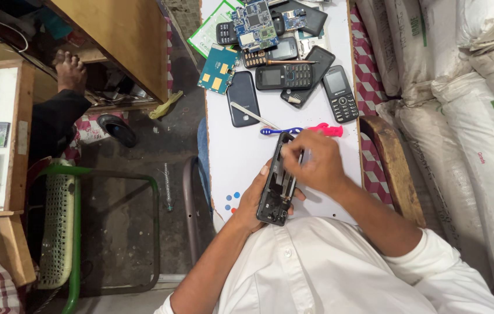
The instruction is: The person disassembles a mobile phone by prying open the back cover and removing internal components. They handle the phone body, back cover, and internal parts, then reassemble the device by placing the back cover back on.
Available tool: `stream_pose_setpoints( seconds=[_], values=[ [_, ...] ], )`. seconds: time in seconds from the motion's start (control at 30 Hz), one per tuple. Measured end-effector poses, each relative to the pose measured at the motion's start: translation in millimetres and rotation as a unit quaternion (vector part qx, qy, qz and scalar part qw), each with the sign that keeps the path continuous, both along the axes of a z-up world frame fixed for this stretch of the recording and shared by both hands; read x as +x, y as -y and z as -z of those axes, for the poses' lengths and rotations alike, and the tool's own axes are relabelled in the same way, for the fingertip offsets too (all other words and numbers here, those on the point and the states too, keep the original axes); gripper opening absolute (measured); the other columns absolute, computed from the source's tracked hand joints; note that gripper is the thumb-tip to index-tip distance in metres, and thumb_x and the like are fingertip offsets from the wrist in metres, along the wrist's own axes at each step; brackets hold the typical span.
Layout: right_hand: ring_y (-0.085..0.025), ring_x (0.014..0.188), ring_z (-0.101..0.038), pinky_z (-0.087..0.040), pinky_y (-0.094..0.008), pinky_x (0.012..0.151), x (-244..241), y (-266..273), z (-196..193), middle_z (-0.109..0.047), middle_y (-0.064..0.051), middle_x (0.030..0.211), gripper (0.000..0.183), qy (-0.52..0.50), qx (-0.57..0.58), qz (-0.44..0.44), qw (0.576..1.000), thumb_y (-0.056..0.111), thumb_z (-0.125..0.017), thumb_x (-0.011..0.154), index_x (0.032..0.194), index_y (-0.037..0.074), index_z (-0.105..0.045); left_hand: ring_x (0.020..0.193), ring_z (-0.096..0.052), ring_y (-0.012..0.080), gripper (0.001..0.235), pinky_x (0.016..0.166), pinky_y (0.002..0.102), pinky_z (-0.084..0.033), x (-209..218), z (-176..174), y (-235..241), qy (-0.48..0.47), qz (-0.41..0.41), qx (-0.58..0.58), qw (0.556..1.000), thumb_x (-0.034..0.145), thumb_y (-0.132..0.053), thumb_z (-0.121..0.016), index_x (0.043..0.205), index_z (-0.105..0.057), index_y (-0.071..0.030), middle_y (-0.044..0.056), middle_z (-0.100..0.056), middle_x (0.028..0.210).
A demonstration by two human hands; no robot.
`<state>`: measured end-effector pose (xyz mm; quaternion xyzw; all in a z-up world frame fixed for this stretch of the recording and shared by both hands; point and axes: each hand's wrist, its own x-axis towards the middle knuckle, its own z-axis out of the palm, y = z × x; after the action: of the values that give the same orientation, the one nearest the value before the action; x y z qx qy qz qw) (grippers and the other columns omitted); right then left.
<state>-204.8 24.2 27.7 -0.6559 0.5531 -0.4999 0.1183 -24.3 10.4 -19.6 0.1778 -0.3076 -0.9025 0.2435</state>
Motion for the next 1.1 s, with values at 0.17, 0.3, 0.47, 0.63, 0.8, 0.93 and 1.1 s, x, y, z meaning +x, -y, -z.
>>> stream_pose_setpoints(
  seconds=[0.17, 0.3, 0.47, 0.63, 0.8, 0.93, 1.1],
  values=[
    [-0.019, 0.064, -0.063, -0.048, -0.031, 0.060, 1, 1, -4, -0.064, -0.008, 0.074, 0.011, 0.000, 0.012, 0.024, 1.000, 0.004, -0.076, 0.084, 0.082, 0.001, -0.066, 0.077, -0.066, 0.0255, 0.074, 0.063, 0.029, -0.059, 1, -4, 1, -0.056, 0.027, -0.002, 0.998, 0.115, -0.061, -0.035, 0.171, -0.026, -0.013, 0.030, -0.064, 0.110],
    [-0.019, 0.064, -0.064, -0.050, -0.030, 0.060, -8, 14, -9, -0.065, -0.007, 0.076, 0.008, 0.034, 0.025, 0.038, 0.998, 0.004, -0.074, 0.084, 0.085, 0.002, -0.067, 0.093, -0.069, 0.0236, 0.078, 0.064, 0.030, -0.061, -1, -6, 3, -0.006, 0.015, -0.025, 1.000, 0.103, -0.062, -0.035, 0.162, -0.025, -0.012, 0.020, -0.062, 0.126],
    [-0.018, 0.064, -0.062, -0.048, -0.030, 0.059, 3, -7, -13, -0.063, -0.008, 0.072, 0.009, -0.020, 0.007, -0.029, 0.999, 0.005, -0.077, 0.083, 0.083, 0.003, -0.068, 0.100, -0.068, 0.0275, 0.083, 0.067, 0.031, -0.060, 0, -4, -2, -0.015, 0.020, -0.060, 0.998, 0.111, -0.062, -0.038, 0.165, -0.030, 0.000, 0.024, -0.061, 0.124],
    [-0.013, 0.068, -0.062, -0.048, -0.027, 0.065, -15, 5, -17, -0.065, -0.006, 0.076, 0.008, 0.062, 0.013, 0.015, 0.998, 0.004, -0.074, 0.088, 0.084, 0.002, -0.067, 0.101, -0.068, 0.0272, 0.085, 0.066, 0.030, -0.061, -1, -5, 1, -0.004, 0.020, -0.090, 0.996, 0.103, -0.065, -0.041, 0.166, -0.021, -0.011, 0.024, -0.057, 0.137],
    [-0.012, 0.073, -0.060, -0.047, -0.026, 0.067, -30, 3, -12, -0.068, -0.005, 0.083, 0.003, 0.109, 0.015, 0.005, 0.994, 0.002, -0.074, 0.091, 0.090, 0.002, -0.072, 0.102, -0.068, 0.0280, 0.087, 0.068, 0.032, -0.062, -1, -2, -1, -0.026, 0.018, -0.021, 0.999, 0.101, -0.066, -0.044, 0.166, -0.019, -0.014, 0.029, -0.054, 0.142],
    [-0.013, 0.075, -0.064, -0.050, -0.026, 0.069, -20, 0, -10, -0.068, -0.007, 0.084, 0.004, 0.091, 0.003, -0.010, 0.996, 0.001, -0.074, 0.087, 0.090, 0.001, -0.072, 0.100, -0.069, 0.0286, 0.088, 0.065, 0.032, -0.062, -3, -3, 0, -0.017, 0.006, -0.037, 0.999, 0.100, -0.068, -0.043, 0.166, -0.019, -0.014, 0.029, -0.056, 0.140],
    [-0.015, 0.075, -0.067, -0.052, -0.027, 0.069, -13, -2, -11, -0.068, -0.008, 0.084, 0.011, 0.067, 0.012, -0.021, 0.997, 0.001, -0.076, 0.083, 0.093, 0.001, -0.072, 0.095, -0.071, 0.0279, 0.089, 0.061, 0.031, -0.062, -2, -4, -1, 0.017, -0.009, -0.071, 0.997, 0.101, -0.069, -0.039, 0.166, -0.020, -0.011, 0.024, -0.060, 0.128]
  ],
)
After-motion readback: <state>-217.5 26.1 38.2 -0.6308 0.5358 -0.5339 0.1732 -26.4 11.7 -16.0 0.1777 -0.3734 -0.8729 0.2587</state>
